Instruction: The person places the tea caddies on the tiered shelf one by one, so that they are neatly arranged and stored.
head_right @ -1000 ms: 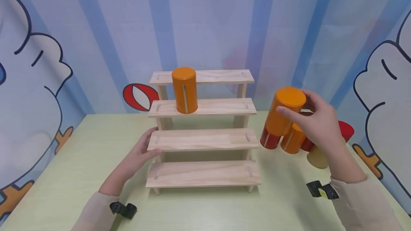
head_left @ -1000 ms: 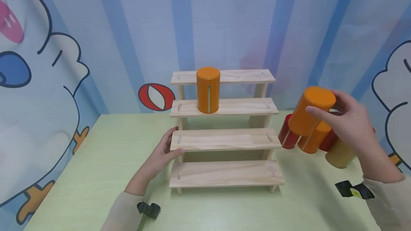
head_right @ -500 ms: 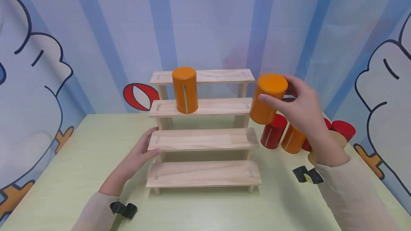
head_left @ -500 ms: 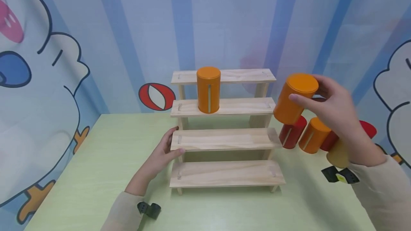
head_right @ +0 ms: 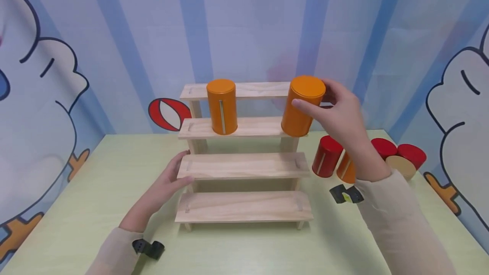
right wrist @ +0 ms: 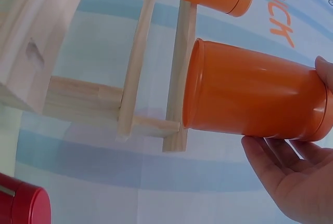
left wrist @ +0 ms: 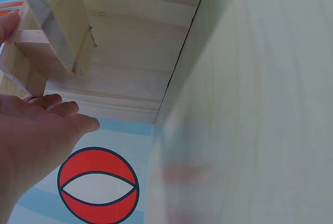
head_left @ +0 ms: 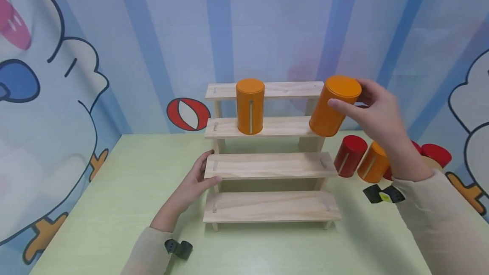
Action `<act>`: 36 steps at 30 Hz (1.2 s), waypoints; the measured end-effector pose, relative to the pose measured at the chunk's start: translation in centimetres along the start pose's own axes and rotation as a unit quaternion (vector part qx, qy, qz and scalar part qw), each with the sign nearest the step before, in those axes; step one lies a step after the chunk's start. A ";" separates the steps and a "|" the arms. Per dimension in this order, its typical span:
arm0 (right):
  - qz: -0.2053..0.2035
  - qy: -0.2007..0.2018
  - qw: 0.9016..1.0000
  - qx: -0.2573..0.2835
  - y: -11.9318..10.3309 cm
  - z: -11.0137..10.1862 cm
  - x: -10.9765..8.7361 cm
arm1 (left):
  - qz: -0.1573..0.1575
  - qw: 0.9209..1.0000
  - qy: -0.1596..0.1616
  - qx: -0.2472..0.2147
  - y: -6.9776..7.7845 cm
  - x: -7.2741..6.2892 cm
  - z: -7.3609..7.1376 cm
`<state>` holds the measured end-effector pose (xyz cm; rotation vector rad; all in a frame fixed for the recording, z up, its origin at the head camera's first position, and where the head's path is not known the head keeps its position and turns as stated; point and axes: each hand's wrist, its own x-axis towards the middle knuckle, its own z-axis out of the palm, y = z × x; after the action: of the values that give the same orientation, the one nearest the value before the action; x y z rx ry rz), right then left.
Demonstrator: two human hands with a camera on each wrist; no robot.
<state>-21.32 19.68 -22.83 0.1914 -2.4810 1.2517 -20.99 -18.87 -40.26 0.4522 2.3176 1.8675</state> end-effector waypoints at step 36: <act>0.021 -0.068 0.995 0.068 -1.8 5.9 4.0 | -0.006 1.000 0.003 0.003 0.1 -0.1 0.0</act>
<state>-25.96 14.04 -23.20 0.2683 -2.5251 1.4714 -20.91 -18.86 -40.17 0.4334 2.3238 1.8599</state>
